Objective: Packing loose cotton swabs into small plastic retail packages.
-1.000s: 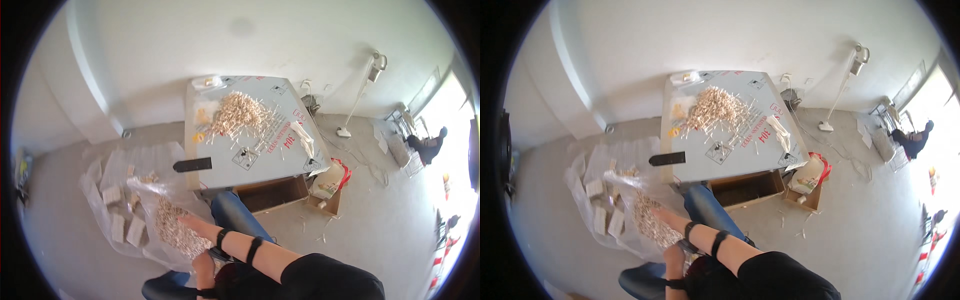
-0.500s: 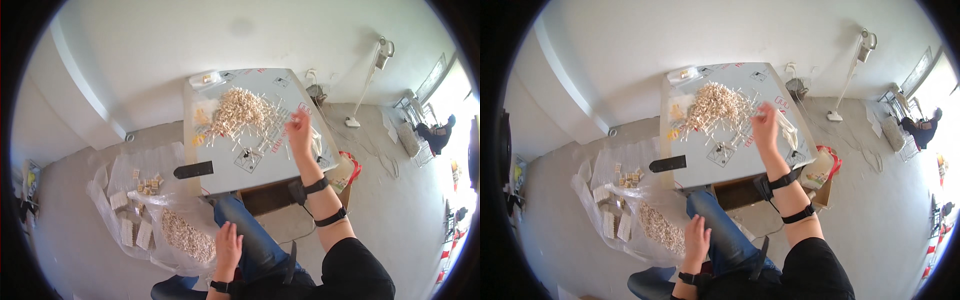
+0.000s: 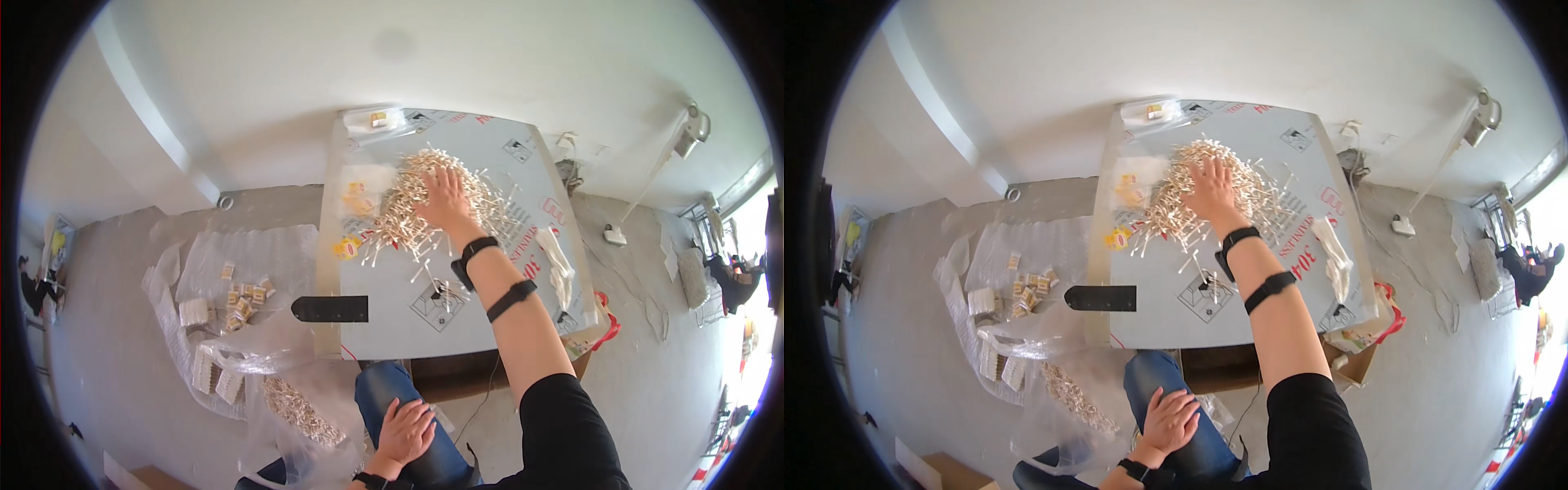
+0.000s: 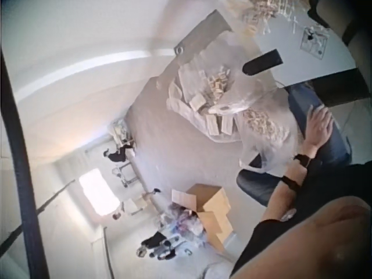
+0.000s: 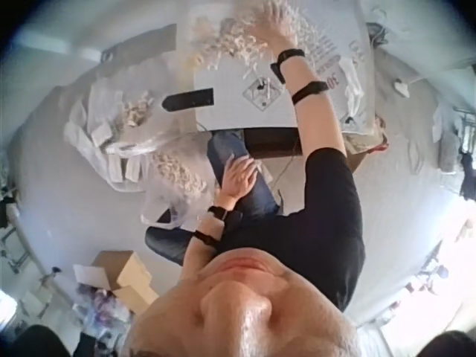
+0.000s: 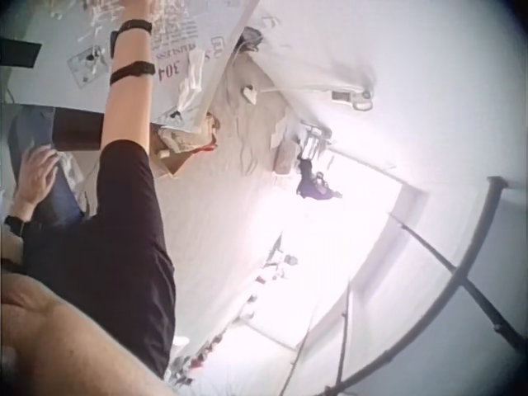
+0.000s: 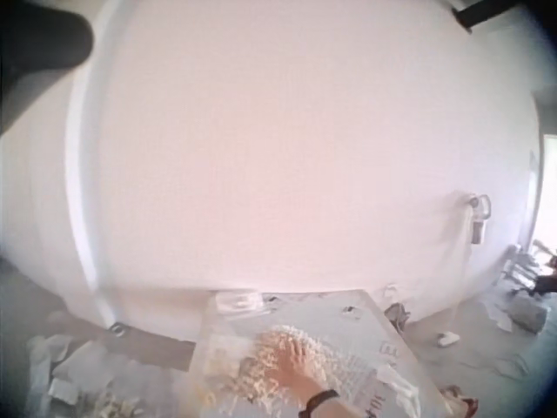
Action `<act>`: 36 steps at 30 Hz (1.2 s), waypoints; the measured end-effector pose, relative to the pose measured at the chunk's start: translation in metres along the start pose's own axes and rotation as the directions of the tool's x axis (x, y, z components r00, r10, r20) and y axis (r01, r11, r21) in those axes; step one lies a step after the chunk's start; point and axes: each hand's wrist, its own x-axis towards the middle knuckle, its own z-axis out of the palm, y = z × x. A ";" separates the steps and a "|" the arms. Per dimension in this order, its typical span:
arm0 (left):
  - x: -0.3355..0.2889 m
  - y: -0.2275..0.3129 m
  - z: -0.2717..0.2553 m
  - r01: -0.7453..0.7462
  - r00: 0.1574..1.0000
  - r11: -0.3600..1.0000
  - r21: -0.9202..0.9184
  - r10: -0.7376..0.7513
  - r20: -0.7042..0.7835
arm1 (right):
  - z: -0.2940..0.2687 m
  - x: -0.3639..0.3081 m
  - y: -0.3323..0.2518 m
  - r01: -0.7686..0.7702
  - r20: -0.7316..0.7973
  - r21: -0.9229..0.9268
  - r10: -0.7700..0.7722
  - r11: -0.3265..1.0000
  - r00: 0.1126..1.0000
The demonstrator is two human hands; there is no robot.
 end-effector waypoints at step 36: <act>0.013 0.005 0.008 -0.069 0.997 0.997 -0.039 0.068 -0.042 | -0.020 -0.034 0.072 -0.119 0.560 -0.131 0.173 0.984 0.810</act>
